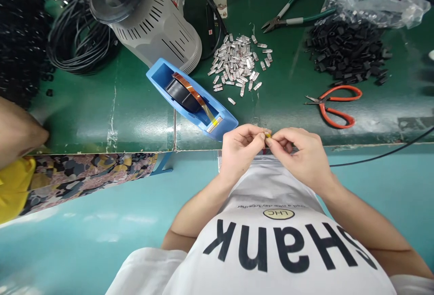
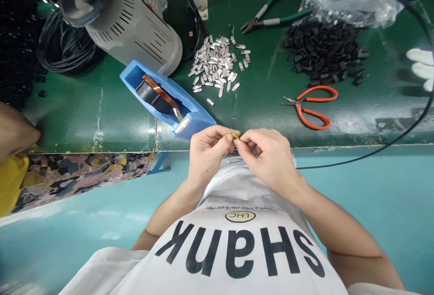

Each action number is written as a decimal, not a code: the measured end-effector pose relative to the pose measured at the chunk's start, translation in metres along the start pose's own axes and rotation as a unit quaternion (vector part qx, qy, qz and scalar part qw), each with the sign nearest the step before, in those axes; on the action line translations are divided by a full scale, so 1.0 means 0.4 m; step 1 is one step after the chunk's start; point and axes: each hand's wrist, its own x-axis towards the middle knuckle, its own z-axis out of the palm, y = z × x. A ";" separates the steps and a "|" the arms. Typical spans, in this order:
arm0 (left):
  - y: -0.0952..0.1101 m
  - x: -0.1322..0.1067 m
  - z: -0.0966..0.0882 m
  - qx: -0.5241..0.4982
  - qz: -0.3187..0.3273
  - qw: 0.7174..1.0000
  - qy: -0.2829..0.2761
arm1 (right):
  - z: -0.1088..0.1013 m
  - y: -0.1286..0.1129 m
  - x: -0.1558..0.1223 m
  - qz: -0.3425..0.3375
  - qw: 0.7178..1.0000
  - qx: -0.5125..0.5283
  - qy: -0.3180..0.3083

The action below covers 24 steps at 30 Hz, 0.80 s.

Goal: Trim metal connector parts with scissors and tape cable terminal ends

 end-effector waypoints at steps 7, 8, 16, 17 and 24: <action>-0.004 0.004 -0.006 -0.047 -0.035 0.998 -0.037 | -0.009 0.008 0.008 0.034 0.998 0.043 -0.018; -0.002 0.003 -0.006 -0.050 -0.032 0.998 -0.034 | -0.007 0.010 0.008 0.024 0.999 0.022 -0.009; 0.001 0.009 -0.019 -0.037 -0.030 0.997 -0.053 | -0.005 0.014 0.010 -0.021 0.999 -0.041 0.009; 0.000 0.009 -0.020 -0.037 -0.028 0.997 -0.055 | -0.007 0.014 0.011 -0.018 0.999 -0.036 0.005; 0.004 0.000 -0.014 -0.011 -0.010 1.000 -0.026 | -0.003 0.011 0.008 -0.043 0.997 -0.061 0.008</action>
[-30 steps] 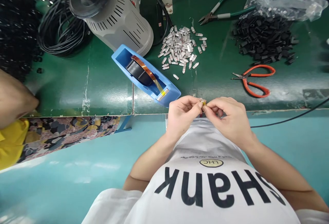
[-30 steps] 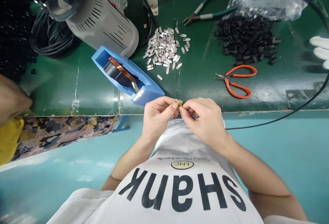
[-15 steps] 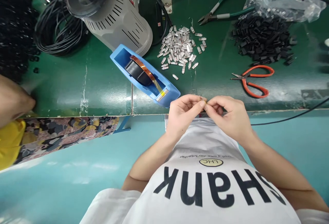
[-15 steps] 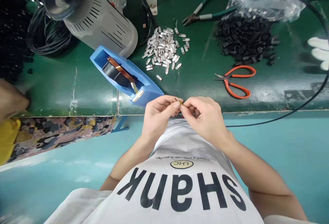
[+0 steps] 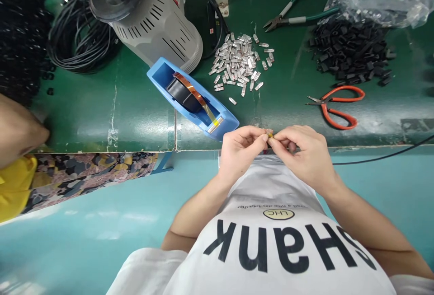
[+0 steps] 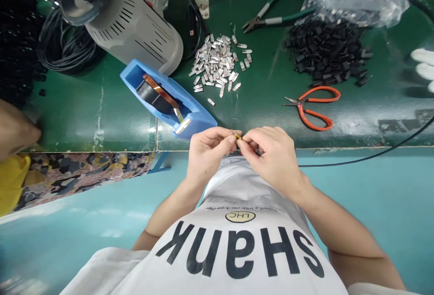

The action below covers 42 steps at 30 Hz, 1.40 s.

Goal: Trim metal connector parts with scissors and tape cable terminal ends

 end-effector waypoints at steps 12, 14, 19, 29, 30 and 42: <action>-0.001 -0.001 0.008 0.042 0.058 0.996 0.044 | 0.004 -0.004 -0.006 0.003 0.998 -0.004 0.057; -0.002 0.000 0.008 0.055 0.065 0.995 0.042 | 0.000 -0.001 -0.007 -0.005 0.998 -0.006 0.055; -0.001 -0.003 0.011 0.054 0.066 0.996 0.029 | -0.011 0.009 -0.004 0.038 0.996 0.075 0.005; -0.013 -0.002 0.013 0.085 0.084 0.992 0.036 | -0.028 0.050 0.009 0.198 0.859 0.438 -0.175; -0.015 0.001 0.010 0.094 0.089 0.991 0.041 | -0.037 0.053 0.011 0.205 0.847 0.453 -0.189; -0.003 -0.015 0.014 -0.002 0.086 0.995 -0.047 | -0.052 0.034 0.009 0.151 0.924 0.327 -0.128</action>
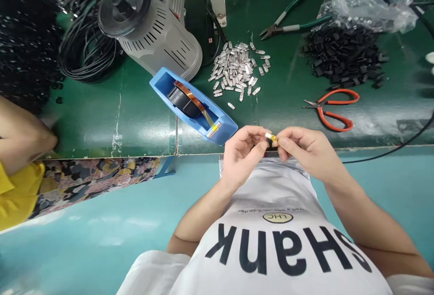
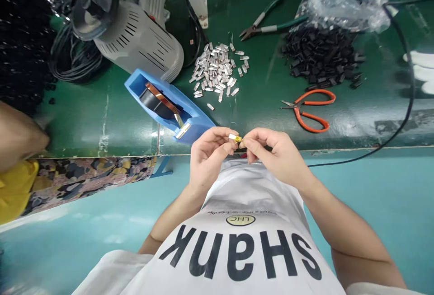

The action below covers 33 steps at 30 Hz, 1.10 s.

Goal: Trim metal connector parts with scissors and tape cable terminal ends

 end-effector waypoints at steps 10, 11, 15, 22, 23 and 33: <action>0.003 0.009 -0.002 -0.007 -0.032 0.999 0.036 | 0.037 0.002 -0.011 -0.131 0.954 -0.235 0.133; 0.002 0.009 -0.003 -0.004 -0.032 0.999 0.034 | 0.040 0.003 -0.010 -0.141 0.950 -0.241 0.142; -0.003 0.005 -0.007 0.006 -0.015 1.000 0.027 | 0.046 0.008 -0.007 -0.171 0.936 -0.259 0.168; -0.006 0.002 -0.015 0.053 0.001 0.998 0.043 | 0.039 0.011 -0.003 -0.060 0.990 -0.079 0.104; -0.006 0.003 -0.016 0.051 0.002 0.998 0.045 | 0.033 0.010 -0.001 -0.043 0.995 -0.042 0.079; -0.002 0.013 -0.027 0.026 0.016 0.996 0.083 | -0.041 -0.004 0.025 0.123 0.955 0.101 -0.250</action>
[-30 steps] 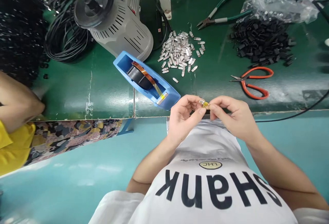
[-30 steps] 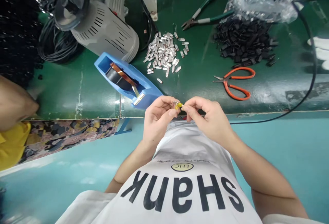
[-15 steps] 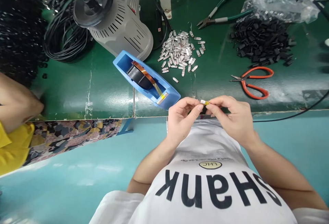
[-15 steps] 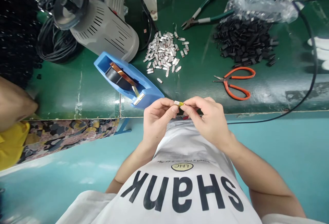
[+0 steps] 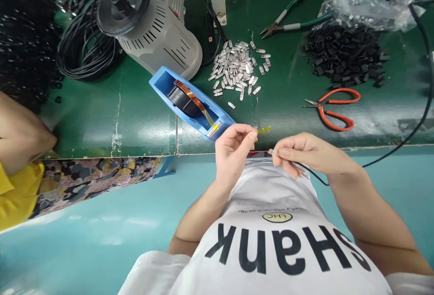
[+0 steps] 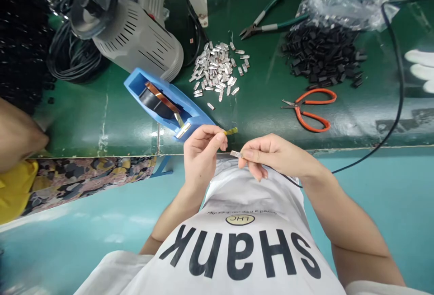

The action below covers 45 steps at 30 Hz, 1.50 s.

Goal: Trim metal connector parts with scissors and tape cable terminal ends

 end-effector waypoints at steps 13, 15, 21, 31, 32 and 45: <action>0.014 -0.013 0.004 -0.004 -0.015 1.000 0.000 | 0.042 0.010 0.050 -0.296 0.792 -0.327 0.423; 0.012 -0.014 0.006 0.002 -0.019 1.000 -0.011 | 0.058 0.002 0.043 -0.300 0.805 -0.316 0.403; 0.010 -0.019 0.006 0.064 0.014 0.997 -0.047 | 0.080 0.008 0.040 -0.285 0.825 -0.273 0.405; 0.000 -0.031 -0.001 0.123 0.070 0.989 -0.034 | 0.059 0.020 0.036 -0.226 0.888 -0.126 0.381; 0.000 -0.031 0.001 0.115 0.072 0.990 -0.031 | 0.057 0.023 0.037 -0.213 0.897 -0.108 0.371; 0.009 -0.037 -0.004 0.112 0.086 0.989 -0.044 | 0.062 0.032 0.039 -0.184 0.926 -0.024 0.327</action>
